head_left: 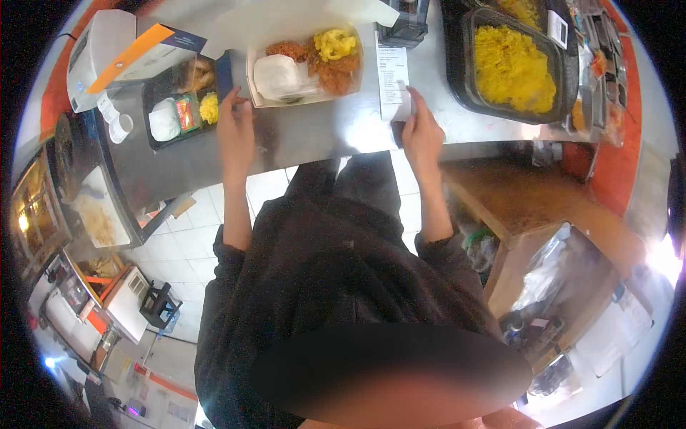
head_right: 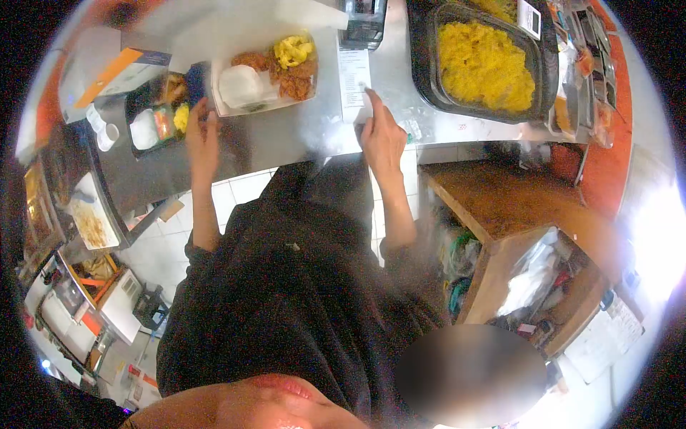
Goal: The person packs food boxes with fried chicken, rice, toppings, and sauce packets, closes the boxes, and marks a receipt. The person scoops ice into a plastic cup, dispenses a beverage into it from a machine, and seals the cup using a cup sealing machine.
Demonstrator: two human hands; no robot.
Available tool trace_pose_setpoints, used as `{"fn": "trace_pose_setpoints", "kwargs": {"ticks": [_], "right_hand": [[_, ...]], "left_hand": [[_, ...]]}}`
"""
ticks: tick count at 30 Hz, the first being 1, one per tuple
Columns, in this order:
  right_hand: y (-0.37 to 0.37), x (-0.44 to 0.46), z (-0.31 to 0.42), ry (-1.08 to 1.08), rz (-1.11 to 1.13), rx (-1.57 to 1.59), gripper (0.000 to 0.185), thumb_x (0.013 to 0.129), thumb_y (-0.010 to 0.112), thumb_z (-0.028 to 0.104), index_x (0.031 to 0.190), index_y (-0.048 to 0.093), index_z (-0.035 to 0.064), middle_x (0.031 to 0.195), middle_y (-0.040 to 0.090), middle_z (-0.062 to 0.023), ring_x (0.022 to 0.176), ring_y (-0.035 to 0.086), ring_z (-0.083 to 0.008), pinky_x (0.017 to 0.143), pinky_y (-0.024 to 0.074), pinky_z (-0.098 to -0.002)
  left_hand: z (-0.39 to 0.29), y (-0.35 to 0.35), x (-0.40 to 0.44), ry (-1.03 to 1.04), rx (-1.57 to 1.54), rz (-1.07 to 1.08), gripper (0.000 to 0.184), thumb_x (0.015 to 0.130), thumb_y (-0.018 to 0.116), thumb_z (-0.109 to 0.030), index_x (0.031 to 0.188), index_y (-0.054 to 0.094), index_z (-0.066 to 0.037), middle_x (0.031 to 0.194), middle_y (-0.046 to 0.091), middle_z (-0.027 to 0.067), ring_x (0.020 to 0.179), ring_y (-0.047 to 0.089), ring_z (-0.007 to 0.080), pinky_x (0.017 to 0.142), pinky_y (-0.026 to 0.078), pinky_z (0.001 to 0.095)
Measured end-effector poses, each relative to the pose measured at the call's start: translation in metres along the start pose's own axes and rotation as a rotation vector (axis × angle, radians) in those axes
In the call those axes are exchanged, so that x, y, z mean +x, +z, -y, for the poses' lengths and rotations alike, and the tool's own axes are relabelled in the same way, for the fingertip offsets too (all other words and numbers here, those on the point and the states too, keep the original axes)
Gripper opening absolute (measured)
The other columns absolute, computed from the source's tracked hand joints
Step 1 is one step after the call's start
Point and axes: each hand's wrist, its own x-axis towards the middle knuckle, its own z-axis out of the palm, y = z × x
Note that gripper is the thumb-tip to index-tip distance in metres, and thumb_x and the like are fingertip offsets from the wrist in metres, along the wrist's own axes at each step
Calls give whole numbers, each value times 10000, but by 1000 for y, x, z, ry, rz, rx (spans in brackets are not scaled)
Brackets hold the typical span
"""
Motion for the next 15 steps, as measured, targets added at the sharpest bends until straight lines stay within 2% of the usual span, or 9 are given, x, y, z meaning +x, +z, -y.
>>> {"fn": "trace_pose_setpoints", "kwargs": {"ticks": [1, 2, 4, 8, 10, 13, 14, 15], "right_hand": [[7, 1, -13, -42, 75, -132, 436, 846, 480, 57, 1259, 507, 194, 825, 641, -170, 724, 628, -352, 645, 494, -447], [6, 2, -12, -43, 79, -131, 436, 846, 480, 57, 1259, 507, 194, 825, 641, -170, 724, 628, -352, 645, 494, -447], [2, 6, -8, 38, 200, -282, 411, 784, 516, 69, 1178, 564, 170, 861, 673, -117, 685, 647, -303, 590, 515, -415], [7, 8, -15, -3, 91, -268, 399, 786, 522, 94, 1173, 575, 177, 832, 668, -114, 645, 641, -301, 566, 511, -415], [13, 10, -27, 3, 200, -225, 449, 802, 529, 78, 1237, 527, 187, 853, 665, -145, 707, 646, -322, 635, 513, -434], [6, 10, -23, 33, 259, -204, 412, 796, 539, 107, 1206, 554, 140, 937, 661, -161, 791, 644, -333, 702, 517, -424], [-1, 9, -21, 64, 293, -147, 374, 803, 531, 116, 1175, 572, 115, 974, 652, -179, 839, 635, -350, 739, 512, -425], [-16, 10, -19, 91, 324, 58, 360, 803, 497, 108, 1152, 583, 88, 1010, 642, -190, 891, 627, -344, 789, 499, -414]], "left_hand": [[-9, 2, 0, 63, 22, -55, 378, 955, 495, -224, 1276, 485, -24, 1092, 567, 112, 840, 561, 214, 791, 448, 334], [-17, 5, 0, 60, 23, -56, 378, 955, 495, -224, 1276, 485, -24, 1092, 567, 112, 840, 561, 214, 791, 448, 334], [-29, 10, -1, 94, 51, -130, 366, 943, 510, -219, 1261, 496, -39, 1070, 559, 107, 871, 536, 212, 822, 430, 335], [-28, 24, 2, 232, 127, -213, 350, 924, 527, -189, 1244, 508, -49, 1087, 552, 110, 956, 514, 216, 872, 401, 348], [-43, 26, -2, 123, 110, -229, 325, 907, 526, -149, 1217, 528, -53, 1102, 548, 109, 1014, 491, 225, 915, 373, 352], [-41, 31, 6, 355, 78, -264, 286, 896, 518, -100, 1174, 560, -46, 1102, 552, 102, 1025, 498, 235, 892, 384, 341], [-48, 33, 6, 399, 60, -266, 274, 892, 517, -85, 1158, 572, -41, 1102, 555, 103, 1030, 500, 237, 880, 390, 336], [-57, 34, 6, 419, 68, -279, 256, 894, 513, -71, 1138, 582, -34, 1108, 556, 106, 1028, 504, 241, 873, 396, 336]]}}
